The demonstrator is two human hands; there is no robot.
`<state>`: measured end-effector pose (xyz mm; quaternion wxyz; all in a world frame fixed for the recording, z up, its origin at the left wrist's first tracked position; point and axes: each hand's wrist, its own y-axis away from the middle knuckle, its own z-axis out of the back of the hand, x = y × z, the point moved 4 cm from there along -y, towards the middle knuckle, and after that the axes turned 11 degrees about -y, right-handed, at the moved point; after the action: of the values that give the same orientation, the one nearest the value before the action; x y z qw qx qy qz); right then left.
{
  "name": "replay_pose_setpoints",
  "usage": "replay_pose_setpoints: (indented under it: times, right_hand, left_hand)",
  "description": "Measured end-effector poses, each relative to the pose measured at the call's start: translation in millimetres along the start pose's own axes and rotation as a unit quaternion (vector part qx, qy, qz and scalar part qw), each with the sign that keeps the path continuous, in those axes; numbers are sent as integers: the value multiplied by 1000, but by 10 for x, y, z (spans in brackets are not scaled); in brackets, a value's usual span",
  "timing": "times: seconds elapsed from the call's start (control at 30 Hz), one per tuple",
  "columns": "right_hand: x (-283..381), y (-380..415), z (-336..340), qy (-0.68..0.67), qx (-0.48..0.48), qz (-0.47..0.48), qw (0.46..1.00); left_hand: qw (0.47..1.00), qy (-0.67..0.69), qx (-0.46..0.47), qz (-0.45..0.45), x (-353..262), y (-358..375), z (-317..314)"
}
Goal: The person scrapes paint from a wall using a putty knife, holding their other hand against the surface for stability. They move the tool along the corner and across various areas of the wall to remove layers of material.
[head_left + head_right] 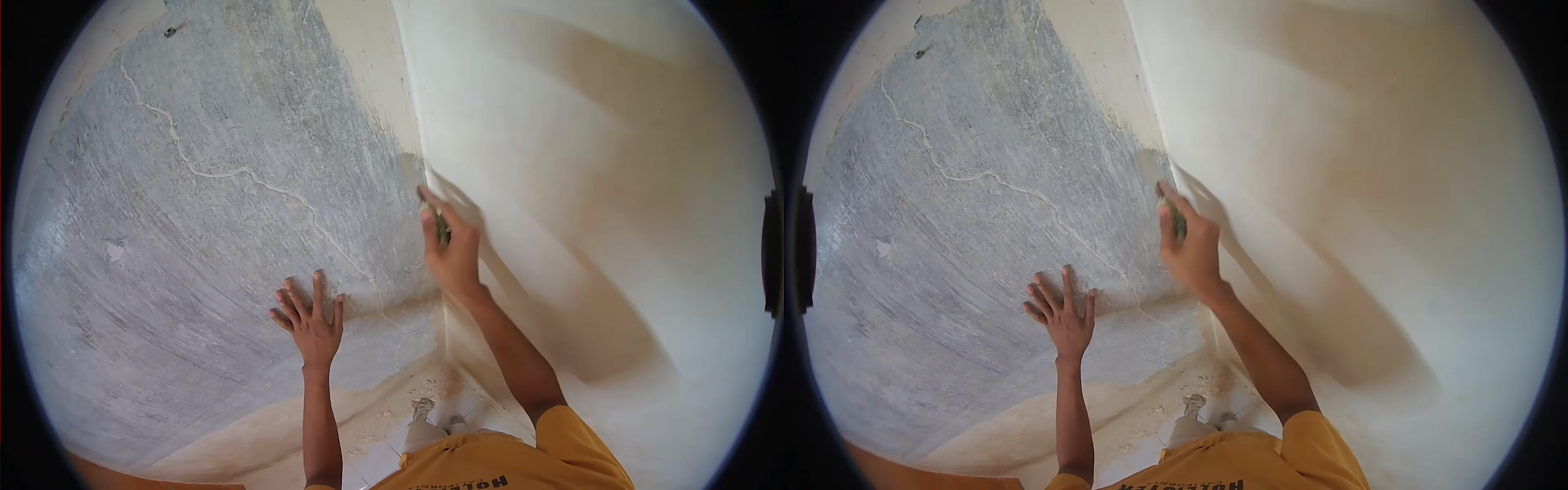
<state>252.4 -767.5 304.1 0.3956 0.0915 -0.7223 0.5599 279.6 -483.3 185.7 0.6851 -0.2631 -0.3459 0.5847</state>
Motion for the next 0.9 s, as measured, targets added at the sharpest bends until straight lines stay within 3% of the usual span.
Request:
replay_pose_setpoints:
  times: [0.1,0.17,0.37,0.4,0.53,0.77,0.9]
  right_hand:
    - [61,-71,52,-4,12,-36,999]
    - [-31,59,21,-10,-7,15,1000]
    - [49,-109,127,-21,23,-75,997]
    - [-8,-79,105,-23,3,-19,1000]
    - [-113,211,-40,-20,10,-19,1000]
    - [16,1,46,-4,0,-45,999]
    - [-135,187,0,4,-9,20,1000]
  left_hand:
    - [1000,-11,-5,-5,7,12,-27]
    - [1000,-17,-5,-6,-1,8,-22]
    - [999,-38,-7,-22,7,11,-2]
    - [999,-43,-12,-29,-15,-4,2]
    - [998,-44,-19,-34,-24,-26,30]
    - [998,-52,-19,-37,-20,-30,15]
    - [998,-56,-19,-38,-20,-11,9]
